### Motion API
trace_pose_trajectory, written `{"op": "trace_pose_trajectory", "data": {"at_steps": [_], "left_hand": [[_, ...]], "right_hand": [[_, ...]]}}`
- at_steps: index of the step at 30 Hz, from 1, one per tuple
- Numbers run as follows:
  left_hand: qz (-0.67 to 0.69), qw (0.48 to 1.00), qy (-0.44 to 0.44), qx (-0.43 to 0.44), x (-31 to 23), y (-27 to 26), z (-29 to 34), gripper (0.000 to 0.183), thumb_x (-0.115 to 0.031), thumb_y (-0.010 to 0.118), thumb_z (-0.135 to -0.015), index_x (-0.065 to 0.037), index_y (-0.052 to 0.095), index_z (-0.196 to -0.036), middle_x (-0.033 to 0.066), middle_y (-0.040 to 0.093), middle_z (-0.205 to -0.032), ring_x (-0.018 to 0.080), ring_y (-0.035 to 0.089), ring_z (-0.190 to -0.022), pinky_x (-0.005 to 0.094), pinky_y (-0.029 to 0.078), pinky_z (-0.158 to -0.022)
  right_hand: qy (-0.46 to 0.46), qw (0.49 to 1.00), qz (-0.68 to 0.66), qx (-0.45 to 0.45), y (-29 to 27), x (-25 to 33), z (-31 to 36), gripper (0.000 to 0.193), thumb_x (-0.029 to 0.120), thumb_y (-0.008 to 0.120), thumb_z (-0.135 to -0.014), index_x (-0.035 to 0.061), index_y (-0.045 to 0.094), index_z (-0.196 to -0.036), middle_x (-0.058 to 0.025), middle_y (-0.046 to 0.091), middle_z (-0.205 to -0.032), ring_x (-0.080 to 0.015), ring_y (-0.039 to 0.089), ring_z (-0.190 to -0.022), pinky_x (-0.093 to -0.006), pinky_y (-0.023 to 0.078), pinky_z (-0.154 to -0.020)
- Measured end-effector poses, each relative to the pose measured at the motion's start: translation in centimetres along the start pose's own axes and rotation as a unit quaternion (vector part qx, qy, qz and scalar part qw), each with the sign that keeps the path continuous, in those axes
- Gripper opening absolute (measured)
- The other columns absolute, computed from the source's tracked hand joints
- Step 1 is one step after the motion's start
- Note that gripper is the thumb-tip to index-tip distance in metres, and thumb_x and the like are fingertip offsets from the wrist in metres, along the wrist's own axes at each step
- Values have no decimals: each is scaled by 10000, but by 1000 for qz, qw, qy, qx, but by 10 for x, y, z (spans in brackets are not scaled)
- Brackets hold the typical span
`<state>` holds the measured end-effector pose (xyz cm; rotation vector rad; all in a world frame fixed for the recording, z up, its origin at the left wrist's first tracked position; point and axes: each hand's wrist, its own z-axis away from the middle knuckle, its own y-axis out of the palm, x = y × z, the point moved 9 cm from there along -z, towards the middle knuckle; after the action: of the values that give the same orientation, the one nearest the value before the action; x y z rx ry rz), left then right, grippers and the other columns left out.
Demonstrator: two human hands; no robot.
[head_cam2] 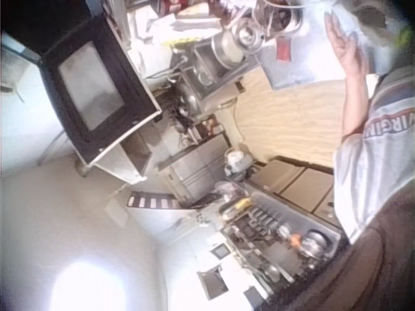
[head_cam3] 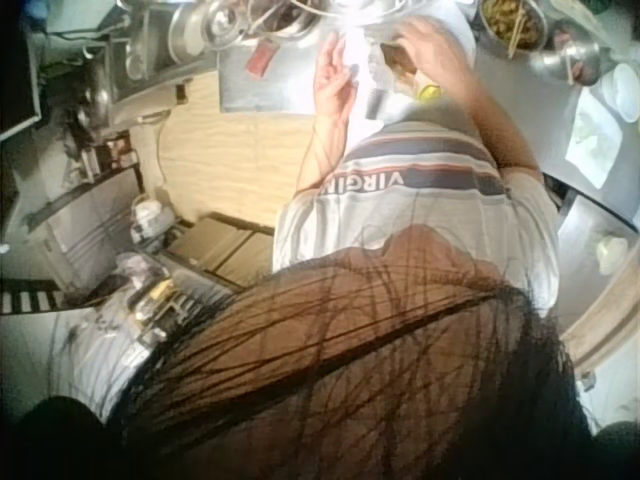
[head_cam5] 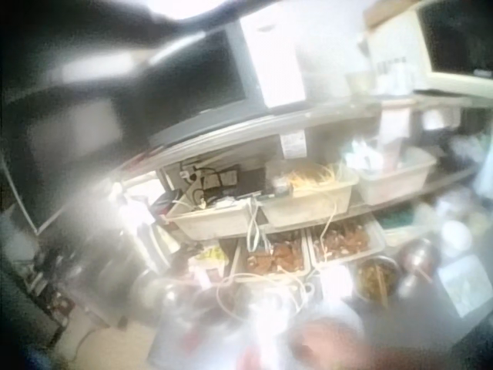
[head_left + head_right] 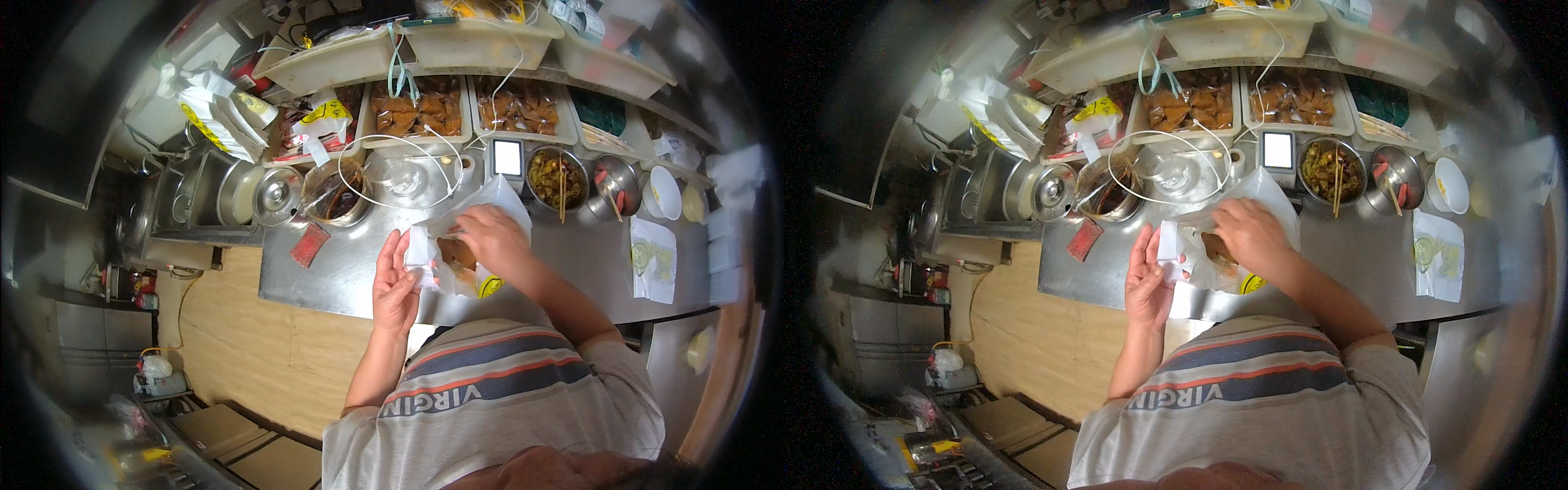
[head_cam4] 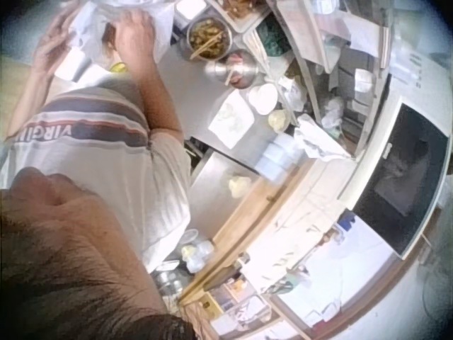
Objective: The person assembles a food order by adding shredded vegetables and noodles into a plastic container, then places the container into a plastic bag with a sauce packet and a receipt. The person retrieves additional containers from a refrigerator and places them on the counter.
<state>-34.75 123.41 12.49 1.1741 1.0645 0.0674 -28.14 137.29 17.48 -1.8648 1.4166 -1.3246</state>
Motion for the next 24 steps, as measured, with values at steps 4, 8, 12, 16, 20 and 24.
{"op": "trace_pose_trajectory", "data": {"at_steps": [4,8,12,16,20,24], "left_hand": [[-62,993,-72,-69,16,-22,12,494,45,536,-801,-33,361,-1256,111,458,-1202,245,576,-911,362,506,-759],[-128,976,-172,-38,36,-15,20,310,-19,623,-778,-5,496,-1061,93,600,-901,193,600,-751,319,511,-663],[-171,956,-238,29,46,7,20,202,33,605,-775,-6,528,-958,74,618,-818,145,593,-630,267,497,-551],[-114,956,-244,114,47,20,18,103,-15,543,-833,-31,511,-929,151,623,-877,250,623,-762,357,501,-728],[-75,957,-250,126,48,38,15,249,-30,443,-869,-47,456,-1117,230,597,-1017,344,592,-953,445,451,-875],[92,965,-202,139,39,52,4,329,75,425,-784,-41,484,-1086,270,493,-1176,410,503,-1087,504,417,-919]], "right_hand": [[60,990,131,4,-37,-9,23,341,197,687,-675,20,576,-945,-116,549,-942,-279,490,-921,-368,366,-848],[111,963,212,123,-19,-35,49,350,298,664,-673,24,626,-888,-125,575,-859,-272,488,-892,-396,309,-884],[154,920,272,235,5,-65,74,307,330,603,-718,45,672,-807,-115,589,-767,-262,489,-885,-419,281,-893],[152,921,271,234,11,-84,89,262,314,593,-749,65,673,-757,-107,613,-777,-272,503,-911,-412,291,-901],[127,990,14,60,-22,-76,78,128,183,599,-764,58,630,-761,-114,612,-809,-246,540,-825,-392,367,-817],[147,888,-436,-15,-31,-77,76,88,98,601,-793,32,542,-797,-61,586,-801,-136,540,-784,-277,416,-724]]}}
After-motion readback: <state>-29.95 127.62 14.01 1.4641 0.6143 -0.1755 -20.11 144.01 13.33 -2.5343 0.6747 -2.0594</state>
